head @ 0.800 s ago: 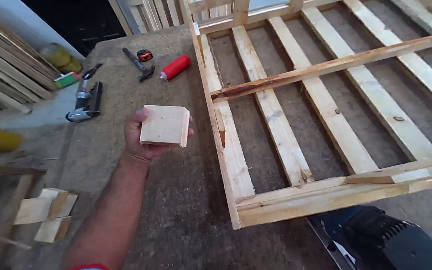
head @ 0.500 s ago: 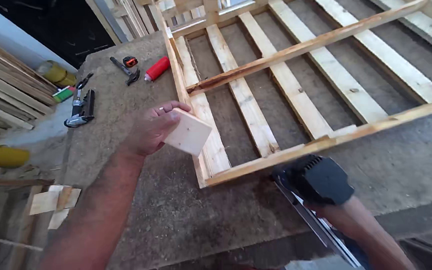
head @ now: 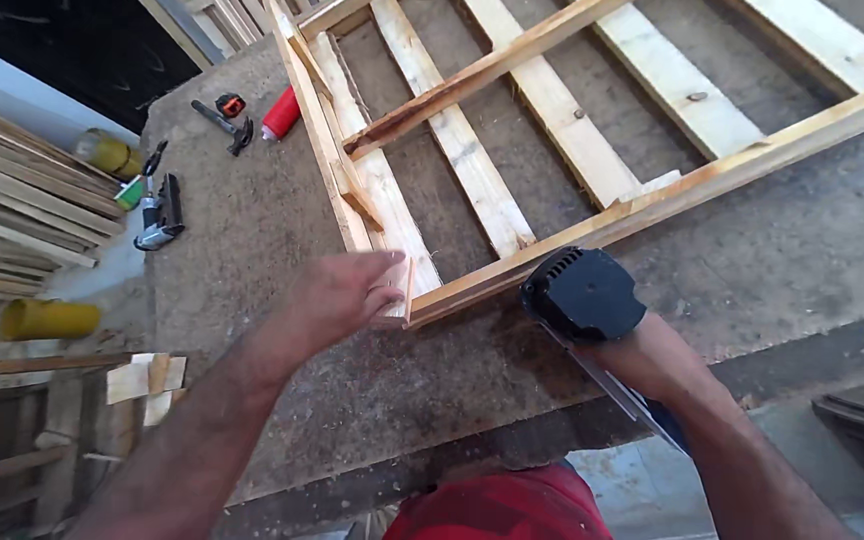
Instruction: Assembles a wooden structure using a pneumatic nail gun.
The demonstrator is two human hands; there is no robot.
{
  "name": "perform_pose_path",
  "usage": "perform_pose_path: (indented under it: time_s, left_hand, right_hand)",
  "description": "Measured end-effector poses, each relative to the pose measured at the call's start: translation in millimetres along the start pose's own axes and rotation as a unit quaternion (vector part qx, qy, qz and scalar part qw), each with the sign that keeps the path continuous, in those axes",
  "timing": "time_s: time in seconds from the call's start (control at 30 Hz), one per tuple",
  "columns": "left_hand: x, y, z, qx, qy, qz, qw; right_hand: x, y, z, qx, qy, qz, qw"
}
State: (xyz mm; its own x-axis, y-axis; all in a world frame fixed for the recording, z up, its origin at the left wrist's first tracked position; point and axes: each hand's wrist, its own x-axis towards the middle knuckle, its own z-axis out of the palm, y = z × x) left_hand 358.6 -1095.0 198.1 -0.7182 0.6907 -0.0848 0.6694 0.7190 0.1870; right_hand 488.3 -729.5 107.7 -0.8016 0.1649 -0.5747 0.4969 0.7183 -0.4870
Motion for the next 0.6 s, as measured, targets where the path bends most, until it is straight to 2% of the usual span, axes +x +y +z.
perform_pose_path:
  time_s: [0.07,0.13,0.23,0.3,0.4,0.5,0.6]
  left_hand:
    - [24,-20,2,-0.036,-0.103,-0.037,0.993]
    - [39,-32,5,-0.084,-0.194,-0.121,0.970]
    - [52,-38,-2,-0.039,-0.280,-0.161,0.946]
    - [55,-33,-11,-0.050,-0.284,-0.140,0.947]
    - [65,-29,-39,-0.136,-0.247,-0.098,0.955]
    - [88,-20,-74,-0.090,-0.229,-0.086,0.966]
    - [113,-23,-74,-0.103,-0.238,-0.095,0.961]
  right_hand:
    - [0,1,2,-0.003,0.000,-0.002,1.000]
    - [1,0,2,-0.007,0.003,-0.004,1.000]
    - [0,-2,2,0.002,0.006,0.003,1.000]
    - [2,1,4,0.002,0.005,0.000,1.000]
    - [5,2,2,0.007,0.002,-0.003,1.000]
    - [7,6,3,0.017,-0.006,-0.003,1.000]
    - [7,6,4,0.022,-0.002,-0.006,1.000]
